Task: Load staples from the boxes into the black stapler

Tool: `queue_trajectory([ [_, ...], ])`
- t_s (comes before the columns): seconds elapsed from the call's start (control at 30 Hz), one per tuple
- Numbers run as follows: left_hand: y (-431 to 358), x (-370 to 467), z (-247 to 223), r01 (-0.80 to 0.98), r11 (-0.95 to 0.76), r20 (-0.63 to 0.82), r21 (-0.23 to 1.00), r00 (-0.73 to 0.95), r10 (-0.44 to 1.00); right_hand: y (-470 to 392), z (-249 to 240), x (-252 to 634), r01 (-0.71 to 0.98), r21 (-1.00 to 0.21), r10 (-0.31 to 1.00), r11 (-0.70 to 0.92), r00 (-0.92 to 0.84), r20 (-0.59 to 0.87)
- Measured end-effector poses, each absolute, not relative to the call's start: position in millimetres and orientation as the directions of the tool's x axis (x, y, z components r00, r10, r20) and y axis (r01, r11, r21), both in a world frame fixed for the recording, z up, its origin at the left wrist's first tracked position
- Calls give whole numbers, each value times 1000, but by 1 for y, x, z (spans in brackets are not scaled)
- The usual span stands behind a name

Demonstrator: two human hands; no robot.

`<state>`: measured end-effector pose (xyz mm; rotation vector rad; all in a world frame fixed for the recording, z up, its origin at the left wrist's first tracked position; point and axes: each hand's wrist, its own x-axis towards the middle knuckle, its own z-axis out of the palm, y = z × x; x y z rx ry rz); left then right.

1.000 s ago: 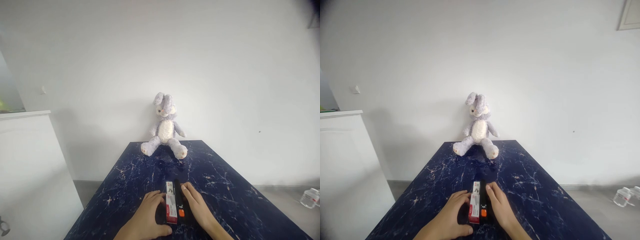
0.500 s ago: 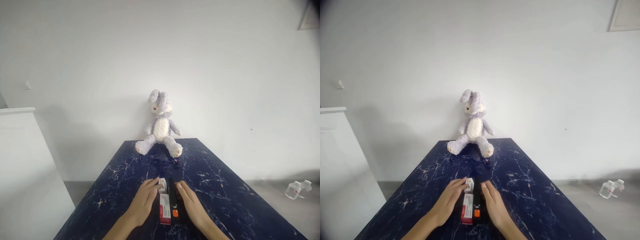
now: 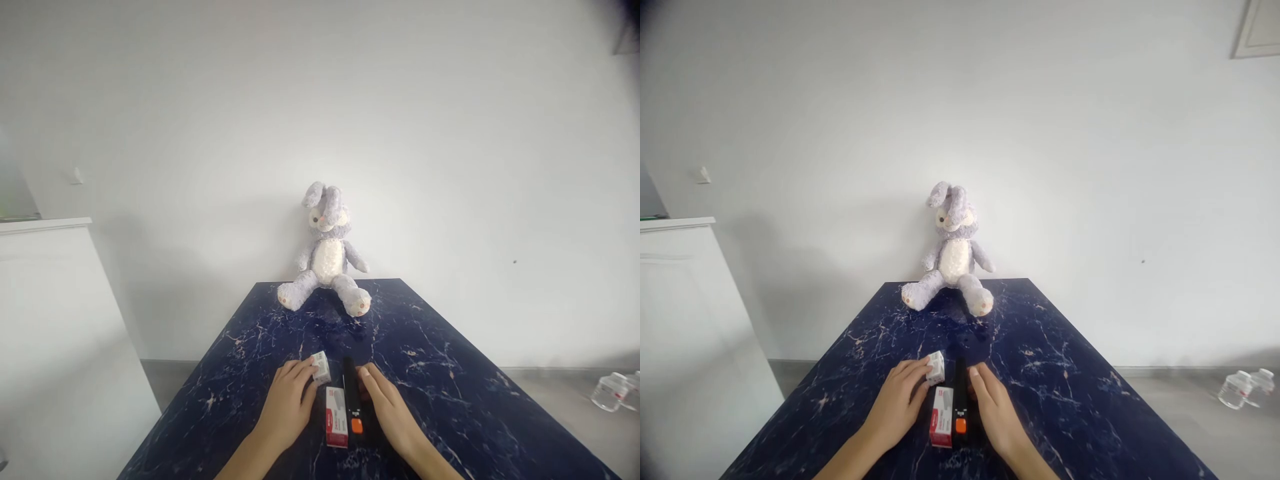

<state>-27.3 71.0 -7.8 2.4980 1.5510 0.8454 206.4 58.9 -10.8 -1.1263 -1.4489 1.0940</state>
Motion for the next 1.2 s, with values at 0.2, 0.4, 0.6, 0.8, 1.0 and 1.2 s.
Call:
queue_trajectory([
  [0.2, 76, -41, -13, 881, -341, 394, 326, 202, 897, 58, -11, 208, 138, -976, 982, 168, -108, 154],
  [0.4, 76, -37, -20, 882, -412, 419, 229, 293, 860, 59, -12, 209, 171, -970, 982, 173, -110, 156],
  [0.6, 70, -46, -4, 897, -346, 433, 274, 207, 877, 57, -10, 209, 167, -969, 980, 184, -110, 167],
  [0.8, 62, -40, 2, 872, -316, 387, 375, 163, 908, 57, -8, 208, 228, -956, 981, 185, -107, 164],
  [1.0, 58, -26, -15, 793, -446, 328, 416, 327, 886, 57, -7, 210, 325, -922, 977, 211, -92, 192],
  [1.2, 52, -26, -17, 766, -452, 251, 457, 376, 892, 57, -6, 210, 357, -909, 977, 213, -104, 188],
])
